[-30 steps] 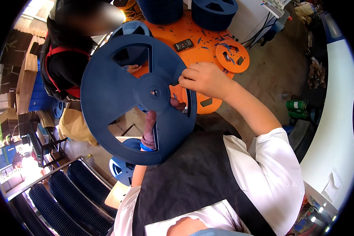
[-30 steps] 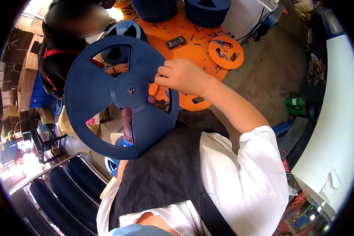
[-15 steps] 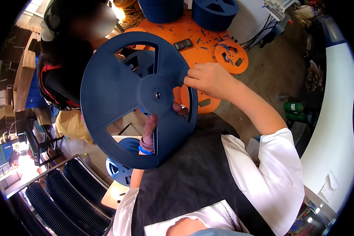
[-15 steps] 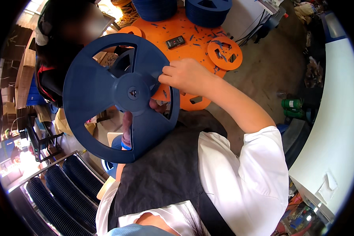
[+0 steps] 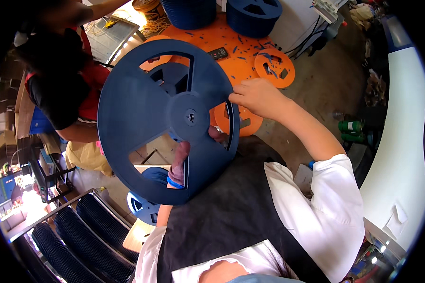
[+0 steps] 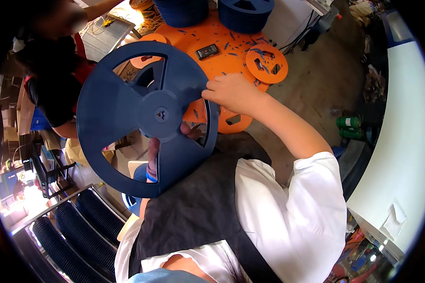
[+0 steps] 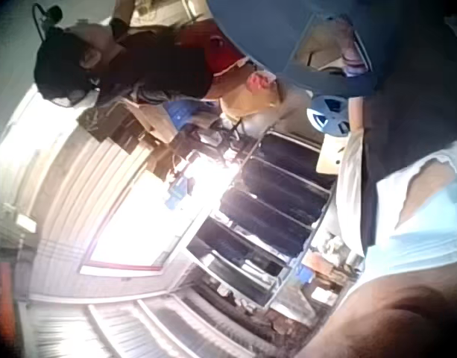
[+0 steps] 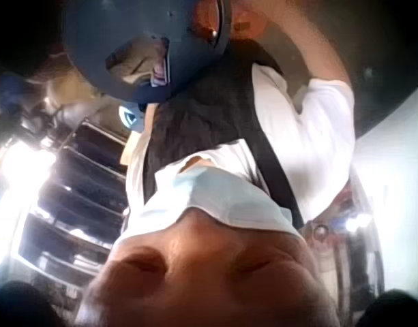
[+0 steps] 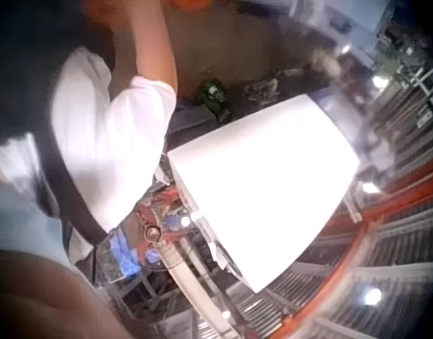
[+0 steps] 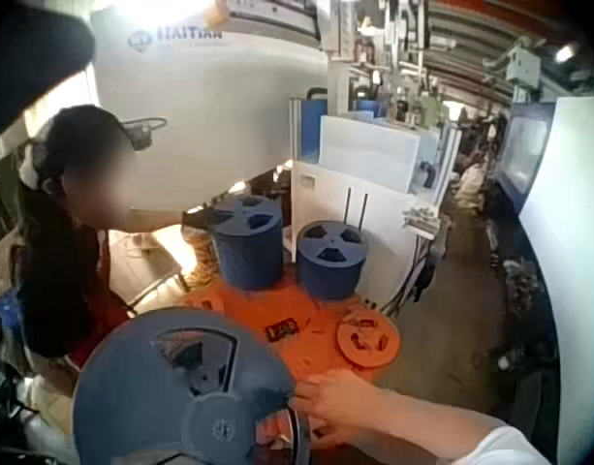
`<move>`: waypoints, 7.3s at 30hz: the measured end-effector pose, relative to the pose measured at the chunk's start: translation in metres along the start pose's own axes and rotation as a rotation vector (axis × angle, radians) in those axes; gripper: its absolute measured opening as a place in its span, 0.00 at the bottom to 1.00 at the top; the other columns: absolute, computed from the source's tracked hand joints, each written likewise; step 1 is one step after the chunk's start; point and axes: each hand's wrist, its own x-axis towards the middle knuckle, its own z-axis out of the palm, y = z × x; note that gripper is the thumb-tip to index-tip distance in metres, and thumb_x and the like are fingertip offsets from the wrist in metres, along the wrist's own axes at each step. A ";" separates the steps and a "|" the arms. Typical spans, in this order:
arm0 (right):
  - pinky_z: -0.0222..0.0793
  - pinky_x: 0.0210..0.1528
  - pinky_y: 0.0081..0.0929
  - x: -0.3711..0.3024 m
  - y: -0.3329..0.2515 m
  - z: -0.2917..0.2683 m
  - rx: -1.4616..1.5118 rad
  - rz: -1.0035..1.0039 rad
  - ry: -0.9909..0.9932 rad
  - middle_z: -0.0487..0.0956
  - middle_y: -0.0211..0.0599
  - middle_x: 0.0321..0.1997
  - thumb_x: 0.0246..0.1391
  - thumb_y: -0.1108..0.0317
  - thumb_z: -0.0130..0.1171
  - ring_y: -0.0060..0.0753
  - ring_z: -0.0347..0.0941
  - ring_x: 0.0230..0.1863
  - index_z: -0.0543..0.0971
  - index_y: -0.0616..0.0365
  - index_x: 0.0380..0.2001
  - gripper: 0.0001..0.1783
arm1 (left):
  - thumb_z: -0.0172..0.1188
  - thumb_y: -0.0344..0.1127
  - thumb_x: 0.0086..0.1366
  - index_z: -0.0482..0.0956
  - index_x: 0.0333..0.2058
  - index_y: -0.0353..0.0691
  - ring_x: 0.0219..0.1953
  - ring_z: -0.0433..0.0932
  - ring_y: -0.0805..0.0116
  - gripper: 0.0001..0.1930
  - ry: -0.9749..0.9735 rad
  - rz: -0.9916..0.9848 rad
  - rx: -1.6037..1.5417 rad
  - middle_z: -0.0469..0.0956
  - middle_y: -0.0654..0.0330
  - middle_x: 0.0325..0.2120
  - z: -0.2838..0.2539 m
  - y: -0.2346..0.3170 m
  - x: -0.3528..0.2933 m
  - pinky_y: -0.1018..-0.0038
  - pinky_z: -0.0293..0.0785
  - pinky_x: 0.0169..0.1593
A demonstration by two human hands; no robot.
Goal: The person uses a small metal blade to trim excess plastic flash from the edges of blue plastic spools. They hold the spool in their left hand and scrape the blade along the rim with their right hand, rotating the spool to access different sections. The person repeatedly picks up spools from a stack, trims them, and places them on a table.
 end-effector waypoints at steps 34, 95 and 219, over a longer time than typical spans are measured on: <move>0.62 0.26 0.15 0.154 -0.015 0.033 1.709 0.372 0.189 0.76 0.28 0.24 0.66 0.61 0.58 0.15 0.67 0.22 0.79 0.55 0.37 0.09 | 0.51 0.64 0.70 0.58 0.68 0.38 0.56 0.75 0.46 0.41 -0.601 -0.222 -0.411 0.73 0.39 0.53 0.014 0.016 0.014 0.49 0.65 0.65; 0.64 0.20 0.20 -0.293 0.012 0.192 1.101 1.943 0.469 0.77 0.30 0.25 0.68 0.60 0.55 0.21 0.69 0.19 0.73 0.52 0.36 0.09 | 0.74 0.55 0.48 0.46 0.74 0.52 0.71 0.59 0.42 0.60 0.475 -0.547 2.896 0.67 0.52 0.65 -0.262 0.194 0.110 0.51 0.50 0.73; 0.61 0.24 0.20 0.022 -0.102 -0.049 -0.231 -0.189 0.228 0.68 0.22 0.23 0.37 0.68 0.64 0.22 0.67 0.25 0.77 0.48 0.28 0.10 | 0.64 0.59 0.62 0.59 0.67 0.35 0.56 0.75 0.50 0.45 0.148 -0.032 -0.266 0.69 0.41 0.57 0.041 0.021 -0.080 0.55 0.77 0.59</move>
